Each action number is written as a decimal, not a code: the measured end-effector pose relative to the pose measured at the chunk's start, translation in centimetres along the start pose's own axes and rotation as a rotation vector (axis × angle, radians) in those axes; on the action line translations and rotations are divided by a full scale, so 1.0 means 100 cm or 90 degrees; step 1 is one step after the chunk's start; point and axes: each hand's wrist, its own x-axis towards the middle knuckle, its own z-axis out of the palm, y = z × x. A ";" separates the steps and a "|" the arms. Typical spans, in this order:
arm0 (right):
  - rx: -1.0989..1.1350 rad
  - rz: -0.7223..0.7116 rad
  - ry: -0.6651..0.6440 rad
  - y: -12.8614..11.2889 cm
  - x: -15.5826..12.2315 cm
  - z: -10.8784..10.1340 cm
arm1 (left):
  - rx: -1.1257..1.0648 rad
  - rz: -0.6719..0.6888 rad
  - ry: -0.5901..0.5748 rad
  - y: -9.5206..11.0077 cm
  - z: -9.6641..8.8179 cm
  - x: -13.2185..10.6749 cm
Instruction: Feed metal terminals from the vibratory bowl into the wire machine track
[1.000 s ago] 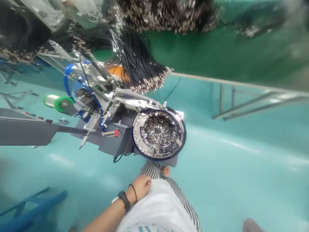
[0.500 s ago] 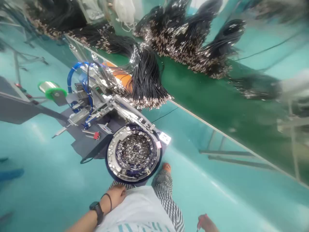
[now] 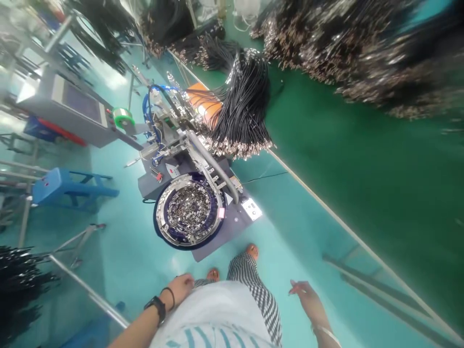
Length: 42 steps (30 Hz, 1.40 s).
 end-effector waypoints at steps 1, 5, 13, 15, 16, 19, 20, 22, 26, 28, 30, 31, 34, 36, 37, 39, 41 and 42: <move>-0.003 -0.022 -0.010 -0.010 0.008 -0.008 | -0.021 0.005 -0.001 0.008 0.002 0.001; -0.032 -0.107 -0.015 -0.063 0.046 -0.037 | -0.097 0.042 0.019 0.038 0.009 -0.009; 0.140 -0.252 -0.086 -0.248 0.074 -0.034 | -0.334 0.153 0.029 0.093 -0.064 -0.026; 0.250 -0.280 -0.120 -0.289 0.058 -0.025 | -0.354 0.202 0.078 0.116 -0.097 -0.023; 0.286 -0.300 -0.131 -0.308 0.051 -0.020 | -0.352 0.236 0.104 0.128 -0.112 -0.020; 0.314 -0.381 -0.124 -0.361 0.037 -0.005 | -0.345 0.328 0.161 0.158 -0.142 -0.012; 0.308 -0.408 -0.124 -0.379 0.036 0.000 | -0.360 0.339 0.165 0.165 -0.146 -0.008; 0.295 -0.450 -0.153 -0.413 0.042 0.012 | -0.396 0.333 0.158 0.176 -0.144 0.001; 0.252 -0.472 -0.281 -0.475 0.072 0.041 | -0.446 0.256 0.125 0.187 -0.116 0.021; 0.202 -0.468 -0.344 -0.500 0.089 0.057 | -0.477 0.181 0.127 0.194 -0.098 0.030; 0.140 -0.462 -0.413 -0.518 0.104 0.073 | -0.532 0.091 0.153 0.209 -0.082 0.034; 0.107 -0.455 -0.450 -0.525 0.110 0.080 | -0.570 0.046 0.170 0.219 -0.075 0.034; 0.004 -0.429 -0.551 -0.537 0.122 0.096 | -0.679 -0.044 0.207 0.254 -0.062 0.030; -0.061 -0.442 -0.582 -0.537 0.126 0.104 | -0.694 -0.055 0.229 0.274 -0.062 0.025; -0.093 -0.458 -0.587 -0.537 0.127 0.108 | -0.689 -0.061 0.243 0.280 -0.063 0.022; -0.165 -0.504 -0.575 -0.534 0.130 0.115 | -0.673 -0.091 0.276 0.284 -0.069 0.016; -0.241 -0.554 -0.554 -0.531 0.132 0.124 | -0.669 -0.120 0.302 0.280 -0.076 0.012; -0.269 -0.575 -0.544 -0.531 0.133 0.128 | -0.666 -0.117 0.310 0.277 -0.079 0.013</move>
